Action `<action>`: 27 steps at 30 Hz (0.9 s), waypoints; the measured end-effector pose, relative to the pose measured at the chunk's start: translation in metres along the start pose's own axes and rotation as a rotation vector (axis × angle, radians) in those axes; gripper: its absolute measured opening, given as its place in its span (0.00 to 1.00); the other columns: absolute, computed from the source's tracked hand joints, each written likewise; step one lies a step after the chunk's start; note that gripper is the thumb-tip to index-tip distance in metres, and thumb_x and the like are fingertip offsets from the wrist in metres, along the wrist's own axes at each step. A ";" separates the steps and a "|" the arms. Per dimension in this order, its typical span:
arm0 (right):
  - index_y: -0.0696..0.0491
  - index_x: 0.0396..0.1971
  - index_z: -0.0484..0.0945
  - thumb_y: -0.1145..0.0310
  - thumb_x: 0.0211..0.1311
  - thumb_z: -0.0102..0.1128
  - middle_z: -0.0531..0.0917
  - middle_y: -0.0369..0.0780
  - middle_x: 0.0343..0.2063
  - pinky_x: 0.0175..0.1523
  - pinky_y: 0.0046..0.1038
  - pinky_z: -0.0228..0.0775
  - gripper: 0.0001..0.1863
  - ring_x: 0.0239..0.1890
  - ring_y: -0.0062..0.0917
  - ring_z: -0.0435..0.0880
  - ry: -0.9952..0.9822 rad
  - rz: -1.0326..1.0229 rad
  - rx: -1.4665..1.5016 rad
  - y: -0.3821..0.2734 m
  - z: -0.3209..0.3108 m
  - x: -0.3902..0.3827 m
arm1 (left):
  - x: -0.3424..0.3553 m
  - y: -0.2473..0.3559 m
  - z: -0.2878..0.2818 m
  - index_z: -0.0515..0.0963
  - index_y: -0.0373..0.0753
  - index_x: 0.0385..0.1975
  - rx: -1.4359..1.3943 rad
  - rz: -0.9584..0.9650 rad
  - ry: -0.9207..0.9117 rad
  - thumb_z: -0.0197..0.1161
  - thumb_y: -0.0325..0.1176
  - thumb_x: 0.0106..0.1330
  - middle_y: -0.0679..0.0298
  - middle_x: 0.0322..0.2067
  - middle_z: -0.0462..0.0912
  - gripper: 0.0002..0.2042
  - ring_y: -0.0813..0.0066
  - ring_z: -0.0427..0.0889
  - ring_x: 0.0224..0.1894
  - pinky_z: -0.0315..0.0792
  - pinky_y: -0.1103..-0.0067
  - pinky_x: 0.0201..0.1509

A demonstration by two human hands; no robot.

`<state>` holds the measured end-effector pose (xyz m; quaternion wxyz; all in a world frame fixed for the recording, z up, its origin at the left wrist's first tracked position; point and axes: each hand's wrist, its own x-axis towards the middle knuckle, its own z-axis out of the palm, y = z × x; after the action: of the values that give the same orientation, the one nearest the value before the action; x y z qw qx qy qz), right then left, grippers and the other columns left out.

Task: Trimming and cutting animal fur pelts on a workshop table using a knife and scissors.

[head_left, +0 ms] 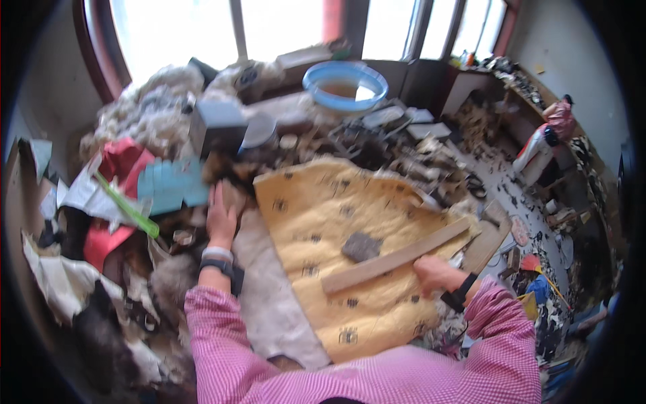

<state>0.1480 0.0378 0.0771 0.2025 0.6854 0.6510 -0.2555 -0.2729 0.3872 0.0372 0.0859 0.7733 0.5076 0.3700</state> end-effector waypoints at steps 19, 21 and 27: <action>0.56 0.24 0.77 0.58 0.20 0.76 0.78 0.48 0.29 0.40 0.37 0.71 0.26 0.36 0.44 0.78 0.096 -0.026 0.022 0.008 0.010 0.000 | -0.021 0.112 -0.069 0.68 0.36 0.28 -0.746 0.224 0.300 0.56 0.16 0.57 0.57 0.36 0.79 0.07 0.68 0.77 0.36 0.71 0.79 0.42; 0.57 0.24 0.78 0.58 0.19 0.78 0.79 0.49 0.30 0.43 0.37 0.72 0.27 0.38 0.45 0.79 0.098 -0.028 0.050 -0.001 -0.002 -0.004 | -0.041 0.131 -0.091 0.67 0.37 0.27 -0.535 0.322 0.317 0.56 0.15 0.54 0.55 0.39 0.78 0.09 0.66 0.77 0.38 0.70 0.79 0.44; 0.58 0.26 0.77 0.58 0.17 0.78 0.79 0.50 0.32 0.47 0.36 0.72 0.31 0.40 0.46 0.78 0.166 -0.087 0.027 -0.001 0.010 -0.003 | -0.108 0.167 -0.158 0.67 0.40 0.27 -0.368 0.526 0.418 0.68 0.23 0.51 0.58 0.38 0.72 0.13 0.69 0.72 0.37 0.68 0.77 0.43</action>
<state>0.1458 0.0290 0.0710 0.1272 0.6779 0.6914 -0.2151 -0.2799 0.1790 0.1822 0.0200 0.7565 0.2236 0.6142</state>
